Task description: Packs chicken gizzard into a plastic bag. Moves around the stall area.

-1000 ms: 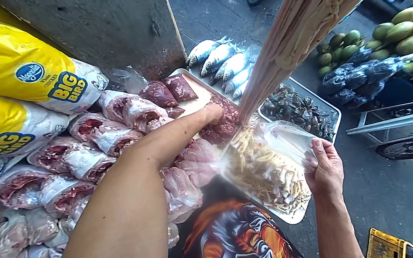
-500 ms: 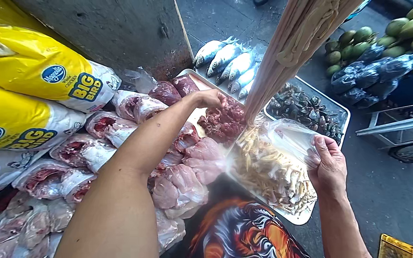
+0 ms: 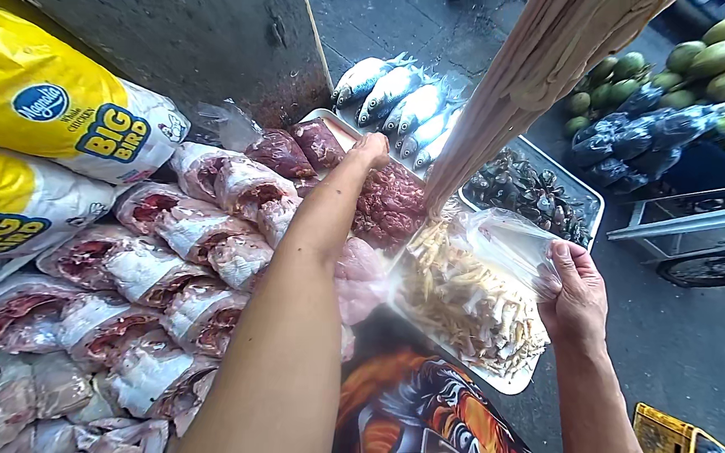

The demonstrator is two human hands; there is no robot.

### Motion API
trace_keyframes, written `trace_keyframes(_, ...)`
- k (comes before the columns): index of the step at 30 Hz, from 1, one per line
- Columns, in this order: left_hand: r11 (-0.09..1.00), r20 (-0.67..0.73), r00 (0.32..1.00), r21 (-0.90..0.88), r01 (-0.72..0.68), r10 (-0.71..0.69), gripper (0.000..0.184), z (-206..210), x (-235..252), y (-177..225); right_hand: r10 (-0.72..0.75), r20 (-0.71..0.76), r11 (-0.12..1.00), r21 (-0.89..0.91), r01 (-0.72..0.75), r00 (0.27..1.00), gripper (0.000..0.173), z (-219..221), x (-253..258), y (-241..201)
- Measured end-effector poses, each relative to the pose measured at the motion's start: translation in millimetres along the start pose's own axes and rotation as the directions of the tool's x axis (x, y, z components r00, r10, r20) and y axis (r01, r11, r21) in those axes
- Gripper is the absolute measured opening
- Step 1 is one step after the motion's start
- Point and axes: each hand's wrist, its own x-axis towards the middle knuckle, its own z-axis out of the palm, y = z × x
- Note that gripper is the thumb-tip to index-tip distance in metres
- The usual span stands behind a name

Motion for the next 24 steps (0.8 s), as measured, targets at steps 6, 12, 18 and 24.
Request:
trace_keyframes(6,0.964,0.111,0.993,0.256,-0.072,0.044,0.045,49,-13,34,-0.004,-0.044,1.000,-0.028,0.003,0.999,0.013,-6,5,-7)
trace_keyframes(12,0.866,0.450,0.891,0.468,-0.175,-0.063,0.028,-2,-43,50,0.003,-0.060,1.000,0.000,-0.003,0.998,0.014,-13,7,-6)
trace_keyframes(18,0.947,0.168,0.984,0.321,0.007,-0.064,0.027,-41,-12,13,0.013,-0.039,1.000,-0.009,-0.013,0.999,0.014,-3,8,-3)
trace_keyframes(24,0.966,0.212,0.971,0.251,0.053,-0.109,0.018,-22,9,-18,0.005,-0.038,1.000,-0.018,-0.006,0.999,0.014,-4,11,-3)
